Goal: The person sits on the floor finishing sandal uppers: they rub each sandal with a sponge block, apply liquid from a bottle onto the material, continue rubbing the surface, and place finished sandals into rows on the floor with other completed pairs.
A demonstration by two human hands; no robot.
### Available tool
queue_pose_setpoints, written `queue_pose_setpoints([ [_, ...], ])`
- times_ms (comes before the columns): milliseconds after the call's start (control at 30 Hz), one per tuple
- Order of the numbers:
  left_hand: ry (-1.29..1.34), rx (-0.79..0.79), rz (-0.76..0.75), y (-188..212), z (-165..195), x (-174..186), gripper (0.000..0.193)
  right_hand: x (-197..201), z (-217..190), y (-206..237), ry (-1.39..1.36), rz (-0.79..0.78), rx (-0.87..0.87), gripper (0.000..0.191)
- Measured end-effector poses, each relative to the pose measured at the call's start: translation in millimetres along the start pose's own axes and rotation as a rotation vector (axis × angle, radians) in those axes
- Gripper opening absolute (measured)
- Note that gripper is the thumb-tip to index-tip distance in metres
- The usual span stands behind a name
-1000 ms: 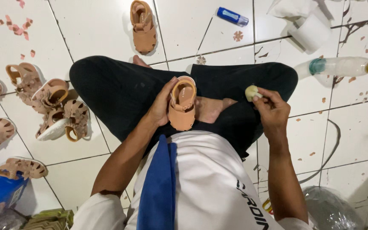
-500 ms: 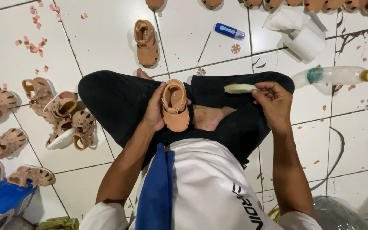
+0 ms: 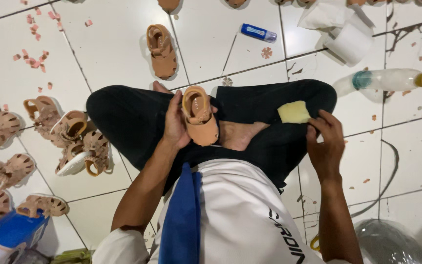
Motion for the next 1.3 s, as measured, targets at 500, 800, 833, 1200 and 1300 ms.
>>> queue_pose_setpoints([
  [500, -0.277, -0.168, 0.033, -12, -15, -31, 0.07, -139, -132, -71, -0.656, -0.198, -0.173, 0.061],
  [800, -1.453, -0.681, 0.748, -41, 132, -11, 0.073, -170, -67, -29, -1.164, -0.568, -0.553, 0.034],
  [833, -1.562, -0.768, 0.747, -44, 144, -18, 0.083, -169, -66, -21, -1.116, -0.6, -0.534, 0.036],
  [1200, -1.817, -0.651, 0.589, -58, 142, -27, 0.046, -143, -67, 2, -1.164, -0.516, -0.477, 0.04],
  [1300, -1.554, -0.711, 0.341, -34, 108, -57, 0.034, -138, -78, -27, -1.261, -0.426, -0.415, 0.038],
])
Point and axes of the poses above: each hand's wrist, its own y-axis away from the middle knuckle, its own x-axis out of the back of the hand, z = x × y, the point moved 8 cm from there along -y, towards the middle knuckle, and after that the axes turned 2 degrees about z, right-handed, at the moved point
